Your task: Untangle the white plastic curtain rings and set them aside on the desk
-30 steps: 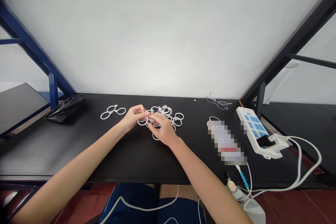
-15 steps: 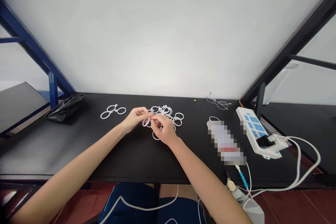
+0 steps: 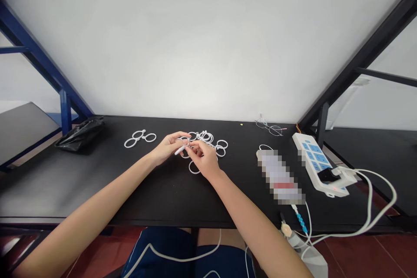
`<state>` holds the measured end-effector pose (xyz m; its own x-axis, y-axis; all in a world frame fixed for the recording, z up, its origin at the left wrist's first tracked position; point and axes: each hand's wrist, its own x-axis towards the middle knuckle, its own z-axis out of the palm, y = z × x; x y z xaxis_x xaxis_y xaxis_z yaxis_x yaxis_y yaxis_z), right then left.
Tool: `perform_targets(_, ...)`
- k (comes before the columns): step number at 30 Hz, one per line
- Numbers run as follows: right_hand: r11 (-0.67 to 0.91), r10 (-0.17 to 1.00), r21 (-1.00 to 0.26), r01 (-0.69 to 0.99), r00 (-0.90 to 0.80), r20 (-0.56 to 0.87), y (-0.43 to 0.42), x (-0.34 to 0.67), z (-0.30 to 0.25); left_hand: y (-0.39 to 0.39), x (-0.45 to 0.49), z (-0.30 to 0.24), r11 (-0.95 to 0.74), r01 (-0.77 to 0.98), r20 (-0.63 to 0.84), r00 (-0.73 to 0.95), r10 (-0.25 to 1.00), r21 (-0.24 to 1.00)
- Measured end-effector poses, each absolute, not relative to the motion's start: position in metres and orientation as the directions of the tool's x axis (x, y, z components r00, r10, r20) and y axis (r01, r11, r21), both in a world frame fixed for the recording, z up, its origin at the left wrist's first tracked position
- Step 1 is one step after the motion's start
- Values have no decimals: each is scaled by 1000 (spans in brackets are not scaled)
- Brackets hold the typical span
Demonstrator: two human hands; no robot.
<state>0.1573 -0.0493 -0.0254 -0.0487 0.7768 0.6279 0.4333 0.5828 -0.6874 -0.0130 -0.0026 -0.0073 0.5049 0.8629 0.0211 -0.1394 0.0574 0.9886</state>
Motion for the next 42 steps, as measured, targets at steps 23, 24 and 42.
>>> perform_targets(23,598,742,-633,492,-42,669,-47,156,-27,-4,-13,-6,121,-103,-44,558,829,987)
perform_targets(24,593,743,-635,496,-32,669,-47,157,-27,-4,-13,-6,121,-114,-35,568,823,986)
perform_targets(42,562,799,-712,420,-56,598,-49,158,-24,-10,-10,1,191,-124,-85,579,811,974)
